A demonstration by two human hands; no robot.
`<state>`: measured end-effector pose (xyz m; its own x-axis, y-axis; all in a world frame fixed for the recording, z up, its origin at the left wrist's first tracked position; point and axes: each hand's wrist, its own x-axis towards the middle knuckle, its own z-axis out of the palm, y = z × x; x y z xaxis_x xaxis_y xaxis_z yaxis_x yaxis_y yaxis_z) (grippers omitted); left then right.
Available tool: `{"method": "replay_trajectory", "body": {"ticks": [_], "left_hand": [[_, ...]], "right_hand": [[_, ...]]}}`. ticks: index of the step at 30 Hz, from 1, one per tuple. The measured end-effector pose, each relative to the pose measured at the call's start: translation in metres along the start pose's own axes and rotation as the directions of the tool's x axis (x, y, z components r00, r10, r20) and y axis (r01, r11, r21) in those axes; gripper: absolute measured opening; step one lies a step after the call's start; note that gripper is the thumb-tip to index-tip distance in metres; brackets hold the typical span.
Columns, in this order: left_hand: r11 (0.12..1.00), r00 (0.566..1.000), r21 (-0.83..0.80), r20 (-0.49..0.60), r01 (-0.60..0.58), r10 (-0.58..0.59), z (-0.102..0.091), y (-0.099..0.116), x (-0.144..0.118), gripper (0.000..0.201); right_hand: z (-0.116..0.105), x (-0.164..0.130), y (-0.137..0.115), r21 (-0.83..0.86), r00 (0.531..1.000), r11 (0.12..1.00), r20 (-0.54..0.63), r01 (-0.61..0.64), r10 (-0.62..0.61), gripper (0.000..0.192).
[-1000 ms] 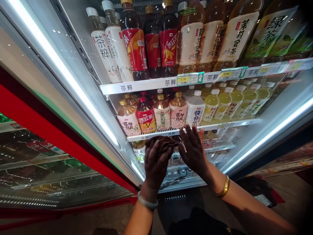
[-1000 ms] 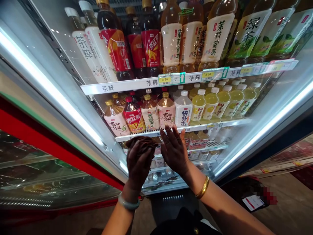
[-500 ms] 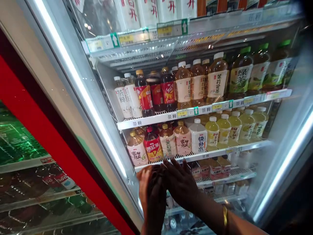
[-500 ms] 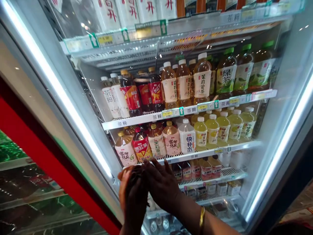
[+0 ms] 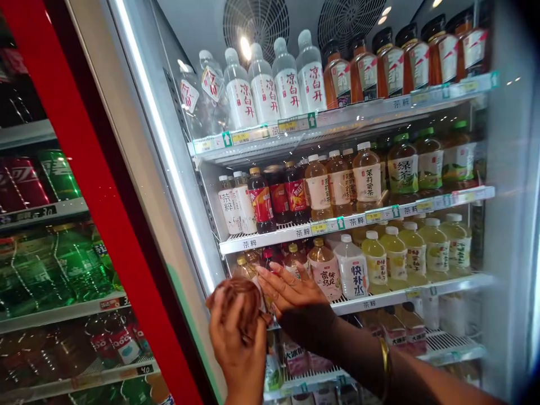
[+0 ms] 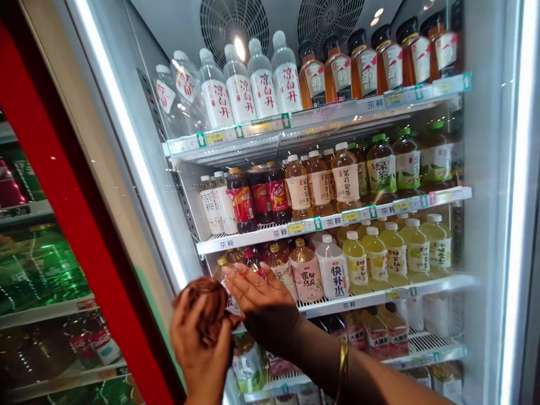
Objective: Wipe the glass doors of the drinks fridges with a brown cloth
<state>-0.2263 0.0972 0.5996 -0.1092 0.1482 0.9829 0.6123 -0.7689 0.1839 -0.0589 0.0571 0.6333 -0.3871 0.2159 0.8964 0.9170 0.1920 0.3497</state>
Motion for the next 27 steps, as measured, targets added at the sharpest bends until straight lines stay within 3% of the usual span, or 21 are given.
{"method": "replay_trajectory", "body": {"ticks": [3, 6, 10, 13, 15, 18, 20, 22, 24, 27], "left_hand": [[0.995, 0.992, 0.016, -0.078, 0.103, -0.102, -0.007, 0.005, 0.062, 0.075], [0.997, 0.993, 0.029, -0.099, 0.066, -0.063, -0.006, 0.011, 0.081, 0.073], [0.984, 0.983, -0.004, 0.041, -0.181, 0.181, 0.006, 0.015, 0.065, 0.070], [0.936, 0.930, -0.042, 0.109, -0.349, 0.352, 0.011, 0.013, 0.090, 0.064], [0.948, 0.947, -0.006, 0.048, -0.318, 0.318, 0.009, 0.012, 0.127, 0.067], [0.992, 0.988, 0.021, -0.095, -0.123, 0.125, 0.007, 0.018, 0.179, 0.070], [0.998, 0.987, 0.015, -0.146, -0.067, 0.068, 0.010, 0.027, 0.190, 0.070], [0.986, 0.980, 0.027, -0.107, -0.167, 0.169, 0.018, 0.039, 0.183, 0.070], [0.920, 0.920, 0.030, 0.011, -0.391, 0.391, 0.028, 0.052, 0.172, 0.068], [0.770, 0.766, 0.019, 0.111, -0.638, 0.633, 0.038, 0.062, 0.177, 0.067]], "right_hand": [[-0.011, 0.028, 0.023, -0.033, 0.998, 0.997, 0.005, 0.063, -0.062, 0.055], [-0.021, 0.035, 0.040, -0.050, 0.999, 0.997, 0.002, 0.051, -0.051, 0.058], [-0.025, 0.037, 0.052, -0.067, 0.990, 0.988, -0.026, 0.139, -0.141, 0.054], [-0.033, 0.063, 0.068, -0.107, 0.976, 0.972, -0.035, 0.208, -0.213, 0.054], [-0.042, 0.088, 0.085, -0.148, 0.983, 0.973, -0.032, 0.176, -0.182, 0.060], [-0.055, 0.115, 0.110, -0.180, 0.990, 0.976, -0.048, 0.119, -0.130, 0.068], [-0.059, 0.120, 0.121, -0.187, 0.993, 0.978, -0.058, 0.090, -0.103, 0.070], [-0.060, 0.118, 0.126, -0.191, 0.994, 0.979, -0.062, 0.076, -0.090, 0.070], [-0.061, 0.116, 0.129, -0.197, 0.992, 0.976, -0.054, 0.097, -0.110, 0.068], [-0.066, 0.124, 0.140, -0.221, 0.982, 0.961, -0.044, 0.167, -0.181, 0.065]]}}
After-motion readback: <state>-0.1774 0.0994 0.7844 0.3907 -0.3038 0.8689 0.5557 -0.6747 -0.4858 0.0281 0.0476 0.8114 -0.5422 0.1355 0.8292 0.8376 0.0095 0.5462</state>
